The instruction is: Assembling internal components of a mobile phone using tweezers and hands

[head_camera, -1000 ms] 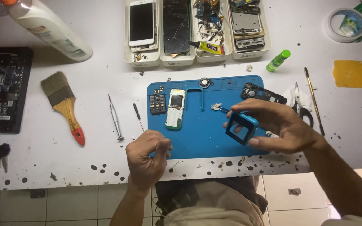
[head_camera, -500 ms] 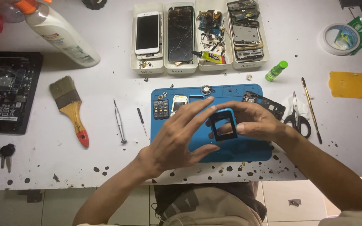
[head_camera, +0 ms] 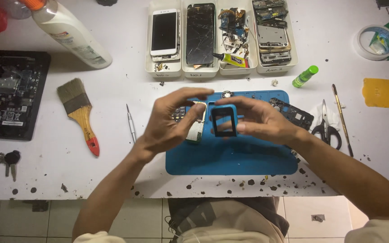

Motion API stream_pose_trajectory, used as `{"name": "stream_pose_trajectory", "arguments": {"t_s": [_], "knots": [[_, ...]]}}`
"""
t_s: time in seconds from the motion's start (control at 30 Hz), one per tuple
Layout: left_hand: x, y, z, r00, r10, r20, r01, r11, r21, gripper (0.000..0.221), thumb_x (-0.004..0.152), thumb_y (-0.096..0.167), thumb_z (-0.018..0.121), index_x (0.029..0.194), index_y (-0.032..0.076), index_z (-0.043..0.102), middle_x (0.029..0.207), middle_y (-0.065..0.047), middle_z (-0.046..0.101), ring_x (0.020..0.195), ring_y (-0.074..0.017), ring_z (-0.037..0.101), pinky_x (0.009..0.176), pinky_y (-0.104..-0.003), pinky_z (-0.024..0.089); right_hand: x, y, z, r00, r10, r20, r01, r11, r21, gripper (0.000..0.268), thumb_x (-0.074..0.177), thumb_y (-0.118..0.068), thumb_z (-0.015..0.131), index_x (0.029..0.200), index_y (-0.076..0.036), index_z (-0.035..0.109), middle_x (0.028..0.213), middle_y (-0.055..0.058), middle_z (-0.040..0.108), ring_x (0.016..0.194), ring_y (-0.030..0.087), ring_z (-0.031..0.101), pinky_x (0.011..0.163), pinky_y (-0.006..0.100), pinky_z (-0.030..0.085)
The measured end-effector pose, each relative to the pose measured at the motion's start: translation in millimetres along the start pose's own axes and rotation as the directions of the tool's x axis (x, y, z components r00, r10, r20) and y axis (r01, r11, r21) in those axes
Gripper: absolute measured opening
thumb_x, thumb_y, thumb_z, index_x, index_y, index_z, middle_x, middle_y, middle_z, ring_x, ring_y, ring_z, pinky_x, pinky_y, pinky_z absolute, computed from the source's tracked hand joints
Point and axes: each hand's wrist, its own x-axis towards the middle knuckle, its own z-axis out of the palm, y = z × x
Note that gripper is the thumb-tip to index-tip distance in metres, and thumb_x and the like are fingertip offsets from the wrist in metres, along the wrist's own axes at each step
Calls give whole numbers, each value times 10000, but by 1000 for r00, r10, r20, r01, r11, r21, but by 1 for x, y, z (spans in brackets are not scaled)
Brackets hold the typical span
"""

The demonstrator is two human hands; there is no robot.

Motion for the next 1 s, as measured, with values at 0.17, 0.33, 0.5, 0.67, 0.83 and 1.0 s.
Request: {"name": "stream_pose_trajectory", "arguments": {"t_s": [0.17, 0.33, 0.5, 0.67, 0.83, 1.0], "knots": [[6, 10, -14, 991, 97, 91, -112, 978, 177, 678, 838, 140, 887, 1442, 96, 582, 1421, -155, 652, 1257, -354, 671, 921, -433, 623, 24, 0, -4, 1000, -14, -26, 14, 1000, -12, 659, 939, -162, 628, 1496, 60, 355, 1307, 289, 630, 1145, 404, 708, 924, 536, 636], [0, -4, -21, 996, 88, 17, -90, 980, 180, 609, 803, 63, 893, 1359, 54, 644, 1314, -162, 709, 1166, -343, 715, 854, -411, 654, 34, -3, -10, 998, 4, -56, -12, 991, -136, 561, 1002, -178, 572, 1468, 78, 394, 1215, 284, 687, 1056, 354, 735, 910, 475, 645], [-9, -26, -23, 965, -249, -84, 242, 967, -86, 656, 755, -57, 856, 1363, 24, 623, 1244, -201, 708, 1041, -240, 693, 734, -380, 700, 47, -28, -7, 989, -44, -143, -129, 236, -963, 274, 942, -117, 745, 1176, 23, 721, 991, 217, 768, 851, 325, 764, 705, 406, 638], [-16, -54, -20, 907, -420, -24, 393, 867, -305, 614, 750, -69, 841, 1326, -18, 637, 1169, -233, 711, 901, -202, 679, 747, -339, 709, 51, -9, 5, 983, 78, -169, -163, -75, -984, 209, 962, -177, 710, 1141, -78, 750, 993, 109, 779, 878, 225, 758, 697, 307, 623], [-18, -60, -20, 904, -427, 2, 392, 829, -400, 551, 816, -52, 800, 1336, -20, 622, 1161, -251, 710, 911, -217, 726, 773, -385, 720, 47, -8, 4, 991, 36, -132, -128, -112, -985, 174, 989, -109, 659, 1138, -80, 744, 935, 105, 764, 798, 197, 741, 655, 272, 603], [-19, -54, -17, 875, -484, -10, 411, 755, -511, 438, 925, 68, 711, 1324, -39, 565, 1155, -250, 701, 940, -254, 750, 805, -396, 706, 30, -34, 12, 969, 34, -245, -246, 237, -940, 255, 944, -23, 665, 1189, 12, 724, 947, 204, 754, 816, 308, 761, 640, 375, 643]]}}
